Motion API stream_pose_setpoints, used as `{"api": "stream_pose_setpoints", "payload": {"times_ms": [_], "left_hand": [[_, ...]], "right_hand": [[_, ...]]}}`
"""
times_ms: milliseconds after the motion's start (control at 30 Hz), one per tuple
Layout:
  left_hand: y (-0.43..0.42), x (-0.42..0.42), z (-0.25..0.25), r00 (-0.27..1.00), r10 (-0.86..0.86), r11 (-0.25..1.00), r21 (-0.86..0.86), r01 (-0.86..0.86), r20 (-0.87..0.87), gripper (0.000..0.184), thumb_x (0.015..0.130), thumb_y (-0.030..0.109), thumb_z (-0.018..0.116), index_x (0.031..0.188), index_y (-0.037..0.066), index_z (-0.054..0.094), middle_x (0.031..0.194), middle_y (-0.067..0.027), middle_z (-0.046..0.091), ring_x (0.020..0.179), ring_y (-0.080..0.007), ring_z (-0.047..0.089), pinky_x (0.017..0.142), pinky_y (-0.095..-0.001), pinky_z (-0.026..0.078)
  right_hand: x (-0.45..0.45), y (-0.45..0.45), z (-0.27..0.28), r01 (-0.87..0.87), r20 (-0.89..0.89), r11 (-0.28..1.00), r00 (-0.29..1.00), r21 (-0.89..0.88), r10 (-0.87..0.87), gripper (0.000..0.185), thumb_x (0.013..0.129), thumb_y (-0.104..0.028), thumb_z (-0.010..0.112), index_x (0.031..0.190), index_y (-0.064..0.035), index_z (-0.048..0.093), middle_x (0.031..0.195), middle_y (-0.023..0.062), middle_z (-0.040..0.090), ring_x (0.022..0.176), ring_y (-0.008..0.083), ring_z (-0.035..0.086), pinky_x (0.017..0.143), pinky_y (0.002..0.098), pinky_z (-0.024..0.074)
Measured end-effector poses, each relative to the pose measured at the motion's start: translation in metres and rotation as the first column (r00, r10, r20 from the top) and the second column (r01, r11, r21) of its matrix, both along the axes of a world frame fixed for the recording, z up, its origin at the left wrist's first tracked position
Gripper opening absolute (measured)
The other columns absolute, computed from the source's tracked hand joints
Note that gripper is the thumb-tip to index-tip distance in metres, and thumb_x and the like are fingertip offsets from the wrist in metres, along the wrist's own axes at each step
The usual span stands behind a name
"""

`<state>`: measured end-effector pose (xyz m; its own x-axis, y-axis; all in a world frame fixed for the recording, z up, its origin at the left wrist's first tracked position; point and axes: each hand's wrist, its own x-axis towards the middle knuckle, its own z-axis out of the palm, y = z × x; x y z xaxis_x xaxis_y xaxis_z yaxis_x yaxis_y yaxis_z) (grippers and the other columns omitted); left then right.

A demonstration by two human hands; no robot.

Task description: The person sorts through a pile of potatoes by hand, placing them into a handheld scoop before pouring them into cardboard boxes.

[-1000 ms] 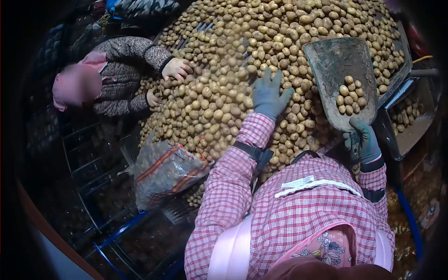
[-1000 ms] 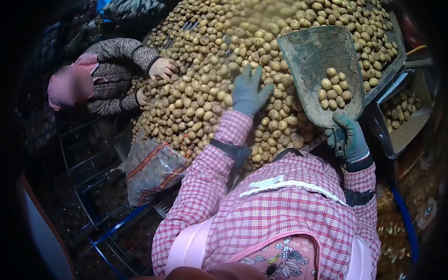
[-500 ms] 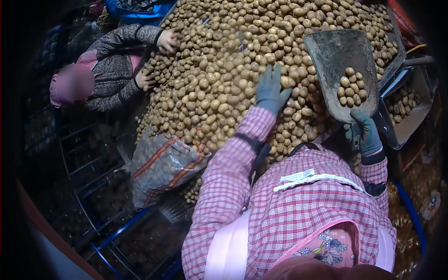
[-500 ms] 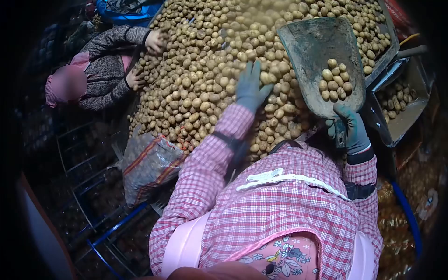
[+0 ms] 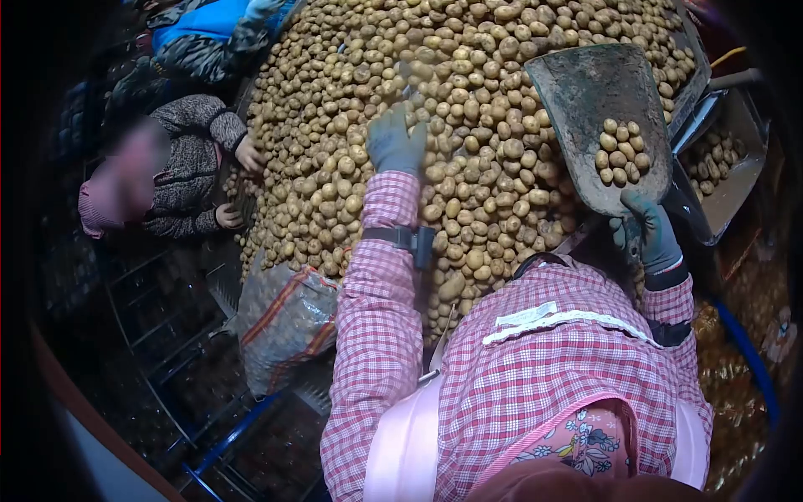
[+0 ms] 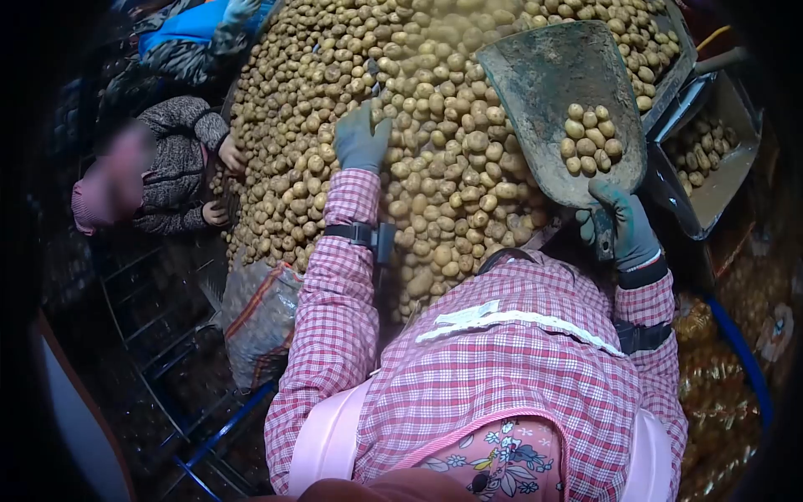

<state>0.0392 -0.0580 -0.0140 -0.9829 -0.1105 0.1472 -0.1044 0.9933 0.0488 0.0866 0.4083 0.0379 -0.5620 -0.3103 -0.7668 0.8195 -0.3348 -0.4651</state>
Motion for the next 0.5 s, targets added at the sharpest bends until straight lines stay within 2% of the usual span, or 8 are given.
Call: {"api": "stream_pose_setpoints", "payload": {"times_ms": [33, 67, 133, 167, 267, 367, 467, 500], "left_hand": [[-0.001, 0.004, 0.000, 1.000, 0.020, 0.995, -0.093, -0.021, -0.016, 0.042, 0.090, 0.026, 0.072, 0.126, 0.008, 0.062, 0.106, -0.0141, 0.068, 0.107, -0.0310, 0.064, 0.094, -0.0455, 0.054], [0.000, 0.007, -0.001, 0.977, 0.109, 0.994, 0.004, -0.112, 0.181, 0.044, 0.092, 0.029, 0.071, 0.129, 0.010, 0.061, 0.107, -0.0135, 0.068, 0.107, -0.0298, 0.063, 0.091, -0.0443, 0.055], [0.045, -0.002, 0.058, 0.809, 0.206, 0.935, 0.134, -0.330, 0.551, 0.048, 0.095, 0.036, 0.070, 0.136, 0.014, 0.060, 0.108, -0.0123, 0.067, 0.108, -0.0273, 0.063, 0.085, -0.0419, 0.056], [0.044, 0.007, 0.034, 0.807, 0.155, 0.955, 0.124, -0.271, 0.569, 0.053, 0.098, 0.045, 0.066, 0.144, 0.020, 0.056, 0.121, -0.0152, 0.063, 0.110, -0.0250, 0.062, 0.080, -0.0375, 0.058], [0.094, 0.033, 0.050, 0.823, 0.084, 0.966, 0.158, -0.206, 0.562, 0.059, 0.098, 0.049, 0.065, 0.149, 0.023, 0.052, 0.131, -0.0178, 0.055, 0.113, -0.0276, 0.061, 0.088, -0.0412, 0.057], [0.117, 0.062, 0.048, 0.887, -0.039, 0.982, 0.182, -0.051, 0.460, 0.065, 0.096, 0.051, 0.066, 0.153, 0.024, 0.048, 0.145, -0.0195, 0.050, 0.130, -0.0364, 0.055, 0.106, -0.0472, 0.049], [0.126, 0.087, 0.048, 0.898, -0.145, 0.939, 0.343, -0.007, 0.416, 0.071, 0.095, 0.053, 0.067, 0.156, 0.025, 0.045, 0.157, -0.0190, 0.043, 0.141, -0.0373, 0.048, 0.113, -0.0482, 0.046], [0.128, 0.094, 0.055, 0.906, -0.190, 0.917, 0.399, 0.025, 0.379, 0.066, 0.097, 0.049, 0.066, 0.155, 0.022, 0.048, 0.158, -0.0187, 0.045, 0.144, -0.0361, 0.047, 0.116, -0.0469, 0.043]], "right_hand": [[0.000, 0.000, 0.001, -0.009, -0.002, 1.000, 1.000, 0.014, 0.009, 0.030, 0.103, -0.030, 0.064, 0.105, -0.0008, 0.069, 0.075, 0.0099, 0.072, 0.053, 0.0168, 0.067, 0.047, 0.0263, 0.0537], [-0.001, -0.001, 0.002, -0.020, -0.006, 0.999, 1.000, 0.026, 0.021, 0.030, 0.103, -0.030, 0.064, 0.105, -0.0008, 0.069, 0.076, 0.0099, 0.072, 0.053, 0.0168, 0.067, 0.047, 0.0263, 0.0537], [-0.001, -0.001, -0.002, -0.029, -0.010, 1.000, 1.000, 0.000, 0.029, 0.030, 0.102, -0.031, 0.064, 0.105, -0.0007, 0.069, 0.076, 0.0097, 0.072, 0.053, 0.0168, 0.067, 0.047, 0.0264, 0.0538], [-0.001, -0.004, 0.001, -0.023, -0.005, 1.000, 1.000, -0.017, 0.023, 0.030, 0.102, -0.031, 0.064, 0.105, -0.0007, 0.069, 0.076, 0.0097, 0.072, 0.053, 0.0169, 0.067, 0.047, 0.0265, 0.0538], [-0.003, -0.006, -0.001, -0.031, -0.010, 0.999, 0.999, -0.018, 0.031, 0.030, 0.102, -0.030, 0.064, 0.106, -0.0004, 0.069, 0.075, 0.0095, 0.072, 0.053, 0.0169, 0.067, 0.047, 0.0267, 0.0538], [-0.003, -0.007, 0.003, -0.084, -0.045, 0.996, 0.996, -0.012, 0.083, 0.030, 0.103, -0.029, 0.063, 0.107, 0.0000, 0.069, 0.075, 0.0094, 0.072, 0.053, 0.0167, 0.067, 0.047, 0.0266, 0.0536], [-0.005, -0.009, 0.009, -0.111, -0.069, 0.994, 0.992, -0.017, 0.110, 0.031, 0.103, -0.030, 0.063, 0.108, 0.0004, 0.069, 0.075, 0.0092, 0.072, 0.053, 0.0164, 0.067, 0.048, 0.0264, 0.0533], [-0.005, -0.009, 0.010, -0.116, -0.073, 0.993, 0.991, -0.019, 0.115, 0.032, 0.103, -0.030, 0.063, 0.108, 0.0006, 0.069, 0.075, 0.0092, 0.072, 0.054, 0.0162, 0.067, 0.048, 0.0263, 0.0532]]}}
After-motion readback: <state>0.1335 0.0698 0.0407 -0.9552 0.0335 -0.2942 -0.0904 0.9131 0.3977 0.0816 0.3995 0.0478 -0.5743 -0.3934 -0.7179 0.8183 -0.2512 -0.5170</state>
